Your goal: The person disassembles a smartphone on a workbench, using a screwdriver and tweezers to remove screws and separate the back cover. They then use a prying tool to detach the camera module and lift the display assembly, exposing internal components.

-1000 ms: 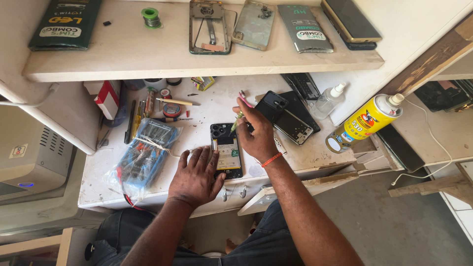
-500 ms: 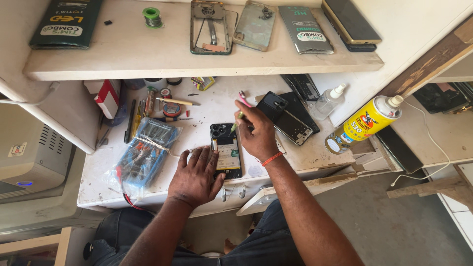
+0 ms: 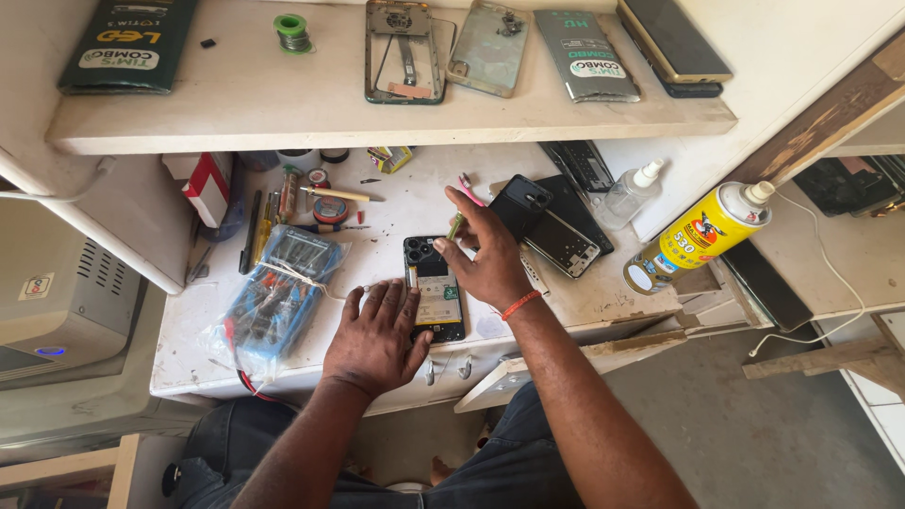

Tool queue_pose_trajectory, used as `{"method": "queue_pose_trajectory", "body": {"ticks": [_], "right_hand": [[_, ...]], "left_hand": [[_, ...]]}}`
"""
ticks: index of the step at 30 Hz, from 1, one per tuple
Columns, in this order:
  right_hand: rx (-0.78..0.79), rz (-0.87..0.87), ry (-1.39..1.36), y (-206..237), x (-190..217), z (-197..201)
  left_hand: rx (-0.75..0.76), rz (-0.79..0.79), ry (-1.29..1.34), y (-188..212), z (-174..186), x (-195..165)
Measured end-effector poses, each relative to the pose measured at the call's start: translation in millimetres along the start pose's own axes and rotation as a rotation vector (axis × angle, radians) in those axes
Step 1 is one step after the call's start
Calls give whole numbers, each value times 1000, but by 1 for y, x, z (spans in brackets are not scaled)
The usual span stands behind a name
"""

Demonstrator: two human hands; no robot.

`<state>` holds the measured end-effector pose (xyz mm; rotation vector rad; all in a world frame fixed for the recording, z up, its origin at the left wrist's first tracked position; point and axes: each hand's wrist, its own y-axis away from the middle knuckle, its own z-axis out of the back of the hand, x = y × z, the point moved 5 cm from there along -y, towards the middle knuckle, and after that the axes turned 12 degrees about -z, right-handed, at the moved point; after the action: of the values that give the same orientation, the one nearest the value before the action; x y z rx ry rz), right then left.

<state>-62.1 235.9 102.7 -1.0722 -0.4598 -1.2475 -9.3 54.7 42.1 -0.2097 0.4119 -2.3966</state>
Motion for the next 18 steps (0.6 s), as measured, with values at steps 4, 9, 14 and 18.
{"method": "queue_pose_trajectory", "body": {"ticks": [4,9,14,18], "right_hand": [[-40,-80,26,0,-3,1],[-106,-47,4,-1,-10,5],[-140,-83,-37,-7,-20,3],[-138,-62,-31,-13,-22,-1]], "left_hand": [[-17,-2,17,1,0,0],[-41,-7,11,2,0,0],[-34,-6,18,2,-1,0],[-28,1,26,2,-1,0]]}}
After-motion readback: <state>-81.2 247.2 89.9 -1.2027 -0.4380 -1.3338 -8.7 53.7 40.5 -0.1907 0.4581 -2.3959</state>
